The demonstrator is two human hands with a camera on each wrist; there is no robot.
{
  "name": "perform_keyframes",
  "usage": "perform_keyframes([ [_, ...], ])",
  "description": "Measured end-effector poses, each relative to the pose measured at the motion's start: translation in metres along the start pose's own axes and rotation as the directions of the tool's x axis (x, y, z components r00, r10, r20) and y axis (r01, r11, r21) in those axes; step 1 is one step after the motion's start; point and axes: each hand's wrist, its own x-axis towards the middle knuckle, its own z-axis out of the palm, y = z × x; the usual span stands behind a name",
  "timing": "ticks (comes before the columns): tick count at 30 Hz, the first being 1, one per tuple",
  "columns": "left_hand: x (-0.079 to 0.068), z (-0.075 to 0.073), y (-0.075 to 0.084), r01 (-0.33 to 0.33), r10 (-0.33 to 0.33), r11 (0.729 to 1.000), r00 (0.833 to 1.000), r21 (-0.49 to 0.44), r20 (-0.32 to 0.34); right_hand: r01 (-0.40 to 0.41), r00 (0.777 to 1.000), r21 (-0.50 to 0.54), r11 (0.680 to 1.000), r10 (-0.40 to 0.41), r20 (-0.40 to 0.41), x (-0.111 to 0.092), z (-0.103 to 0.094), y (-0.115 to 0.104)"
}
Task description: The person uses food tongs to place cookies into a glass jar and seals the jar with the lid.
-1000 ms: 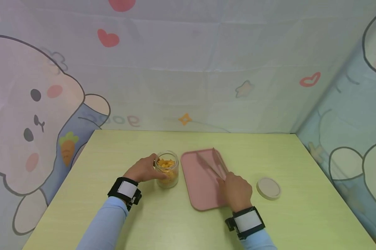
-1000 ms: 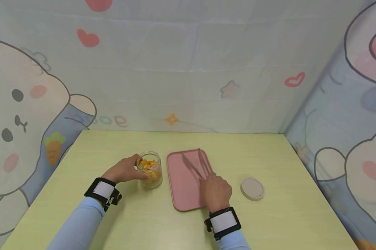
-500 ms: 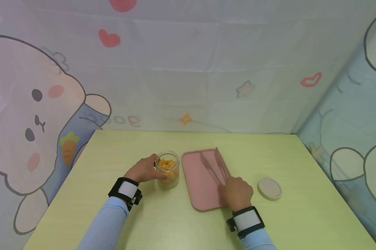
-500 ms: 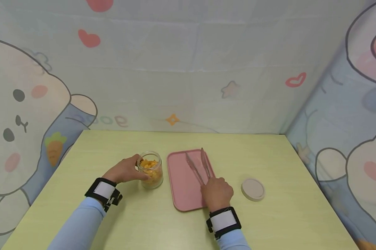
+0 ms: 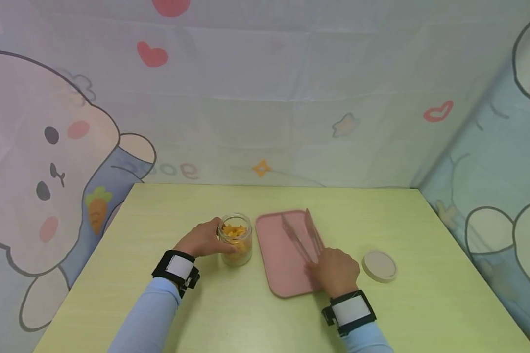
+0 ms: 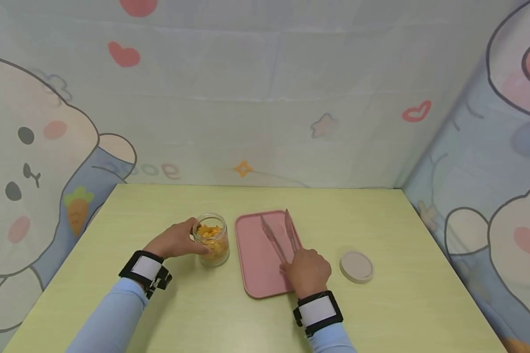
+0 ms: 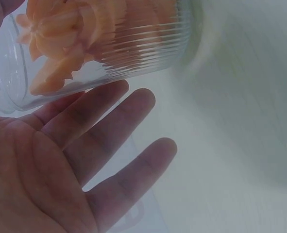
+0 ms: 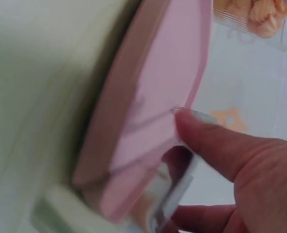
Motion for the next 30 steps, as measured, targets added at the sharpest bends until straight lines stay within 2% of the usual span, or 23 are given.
perform_keyframes([
  [8,-0.001,-0.001,0.0,-0.003,0.003,1.0,1.0,0.009,-0.009,0.01,0.997,0.021,1.0,-0.008,-0.078,0.006,-0.02,0.009],
  [16,0.0,-0.001,0.0,-0.013,0.013,1.0,1.0,0.014,-0.006,-0.008,0.996,-0.015,1.0,0.007,-0.086,0.021,-0.036,0.047],
  [24,0.0,0.0,0.003,-0.01,0.01,1.0,1.0,0.015,0.003,-0.085,0.996,-0.029,0.996,0.085,0.01,0.033,-0.036,0.092],
  [30,0.002,0.002,0.002,-0.008,0.008,1.0,1.0,0.009,0.001,-0.097,0.99,-0.047,0.994,0.101,0.096,0.04,-0.03,0.121],
])
